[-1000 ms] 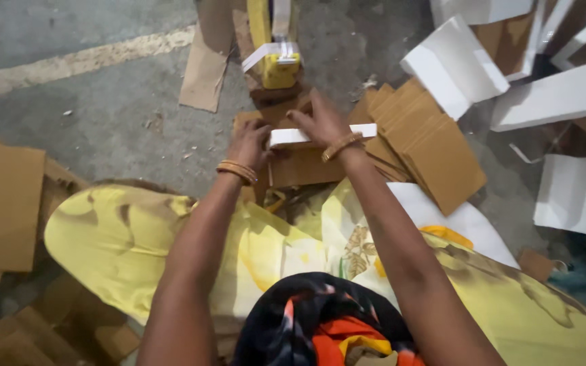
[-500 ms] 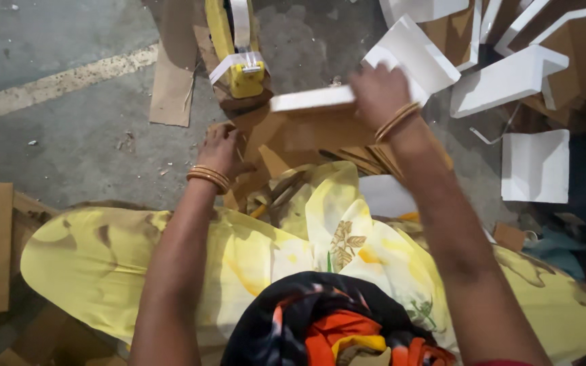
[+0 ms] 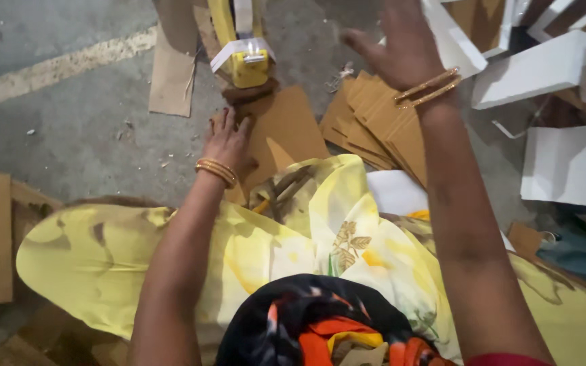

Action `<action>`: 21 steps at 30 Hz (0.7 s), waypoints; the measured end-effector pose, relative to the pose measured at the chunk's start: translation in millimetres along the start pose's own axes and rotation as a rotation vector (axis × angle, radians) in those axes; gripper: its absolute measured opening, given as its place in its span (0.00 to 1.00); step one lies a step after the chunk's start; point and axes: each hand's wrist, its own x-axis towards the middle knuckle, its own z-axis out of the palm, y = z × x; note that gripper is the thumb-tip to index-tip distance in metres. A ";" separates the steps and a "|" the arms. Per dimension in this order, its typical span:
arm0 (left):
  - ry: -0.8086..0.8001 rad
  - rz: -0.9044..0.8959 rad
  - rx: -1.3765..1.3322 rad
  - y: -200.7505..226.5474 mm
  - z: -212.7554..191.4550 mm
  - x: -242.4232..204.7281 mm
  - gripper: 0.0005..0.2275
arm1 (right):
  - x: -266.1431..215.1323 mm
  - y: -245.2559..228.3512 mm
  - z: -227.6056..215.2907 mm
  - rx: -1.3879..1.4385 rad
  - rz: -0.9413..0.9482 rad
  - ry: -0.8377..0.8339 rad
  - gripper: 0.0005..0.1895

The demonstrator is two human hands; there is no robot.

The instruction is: The person assembles small white cardboard boxes by folding flaps and securing them with a handheld tape dispenser. The person repeatedly picks up flat pieces, folds them into box shapes, and applies tape to seal the edges.

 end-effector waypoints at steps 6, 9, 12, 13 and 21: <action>0.054 0.009 -0.034 8.2 -9.7 3.6 0.51 | -46.5 160.9 60.7 -0.337 0.513 -0.219 0.55; 0.156 0.010 0.007 13.1 -8.6 2.9 0.48 | -67.2 221.5 69.7 -0.372 0.550 -0.150 0.57; 0.160 -0.026 0.031 19.0 -5.0 5.6 0.50 | -70.2 263.8 75.0 -0.360 0.545 -0.038 0.61; 0.170 -0.034 0.046 20.8 -3.6 7.2 0.49 | -71.7 273.3 75.5 -0.357 0.533 -0.042 0.61; 0.413 0.040 0.176 22.7 2.7 7.0 0.42 | -87.1 269.5 77.7 -0.478 0.409 0.078 0.33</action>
